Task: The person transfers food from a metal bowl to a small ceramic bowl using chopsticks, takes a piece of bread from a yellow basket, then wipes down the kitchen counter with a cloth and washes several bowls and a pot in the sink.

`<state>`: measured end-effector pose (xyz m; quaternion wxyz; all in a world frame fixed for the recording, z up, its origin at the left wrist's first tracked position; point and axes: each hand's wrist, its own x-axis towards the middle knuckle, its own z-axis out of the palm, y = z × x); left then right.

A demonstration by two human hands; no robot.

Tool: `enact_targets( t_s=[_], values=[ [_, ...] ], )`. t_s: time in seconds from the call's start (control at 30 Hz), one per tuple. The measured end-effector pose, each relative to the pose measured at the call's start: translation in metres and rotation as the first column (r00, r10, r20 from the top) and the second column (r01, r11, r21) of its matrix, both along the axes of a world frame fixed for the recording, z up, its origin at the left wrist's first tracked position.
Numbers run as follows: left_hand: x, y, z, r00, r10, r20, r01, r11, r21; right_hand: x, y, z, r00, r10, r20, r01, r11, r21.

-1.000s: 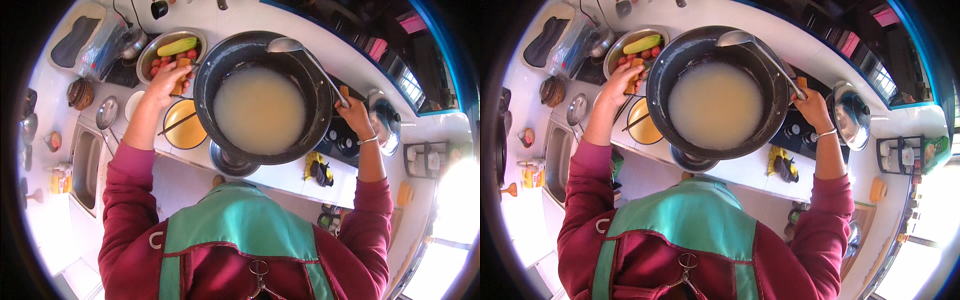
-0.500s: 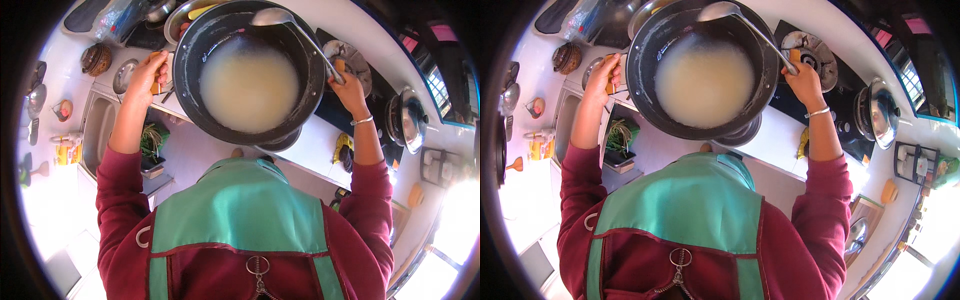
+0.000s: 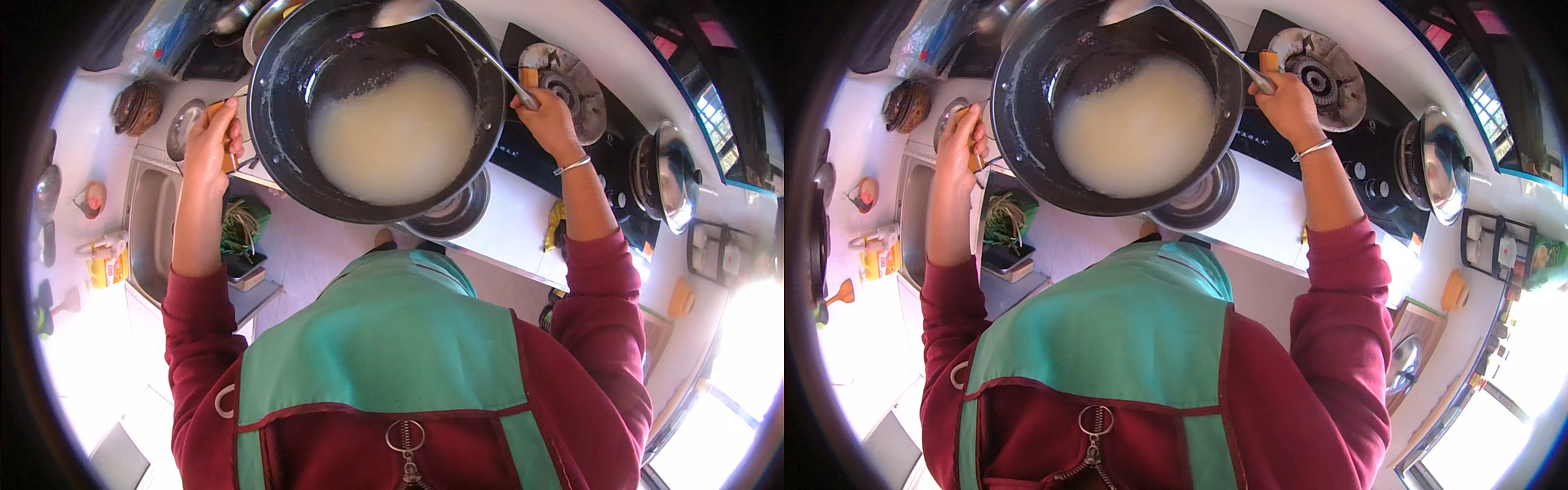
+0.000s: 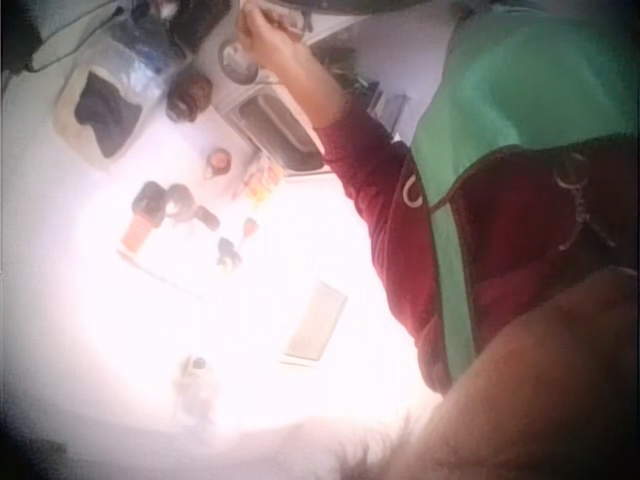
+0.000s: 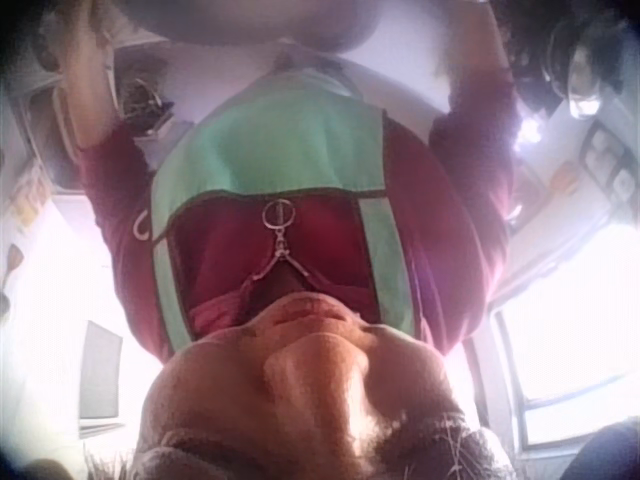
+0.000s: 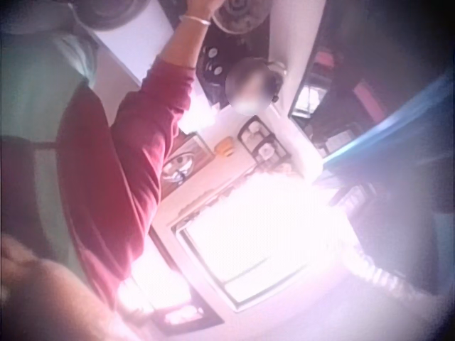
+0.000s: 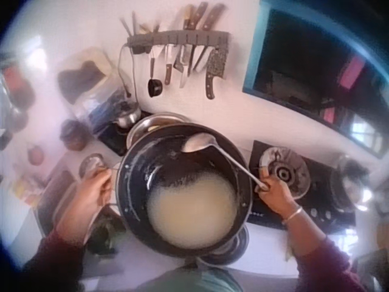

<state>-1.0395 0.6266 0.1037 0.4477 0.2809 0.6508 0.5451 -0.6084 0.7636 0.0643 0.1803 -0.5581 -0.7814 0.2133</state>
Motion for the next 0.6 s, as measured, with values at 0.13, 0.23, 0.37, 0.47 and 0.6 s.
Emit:
enact_targets(
  t_s=[0.13, 0.23, 0.37, 0.47, 0.6],
  values=[
    [0.000, 0.000, -0.001, 1.000, -0.007, 0.006, 0.007, 0.999, 0.051, 0.000, 0.000, -0.004, 1.000, 0.011, 0.002, -0.011, 0.999, 0.036],
    [0.006, -0.001, 0.004, 1.000, 0.007, 0.009, -0.008, 0.997, 0.072, 0.005, 0.004, -0.017, 1.000, 0.010, 0.013, -0.011, 0.996, 0.087],
    [0.012, -0.001, 0.007, 0.999, 0.038, -0.008, -0.037, 0.996, 0.080, 0.003, 0.001, -0.020, 0.999, -0.036, -0.017, 0.036, 0.999, 0.030],
    [0.013, -0.003, 0.006, 0.998, 0.057, -0.018, -0.055, 0.995, 0.088, 0.003, 0.002, -0.024, 1.000, -0.018, -0.017, 0.020, 0.997, 0.072],
    [0.018, -0.003, 0.008, 0.997, 0.070, -0.041, -0.066, 0.994, 0.091, 0.005, 0.002, -0.030, 1.000, -0.019, -0.017, 0.020, 0.994, 0.105]
  ],
)
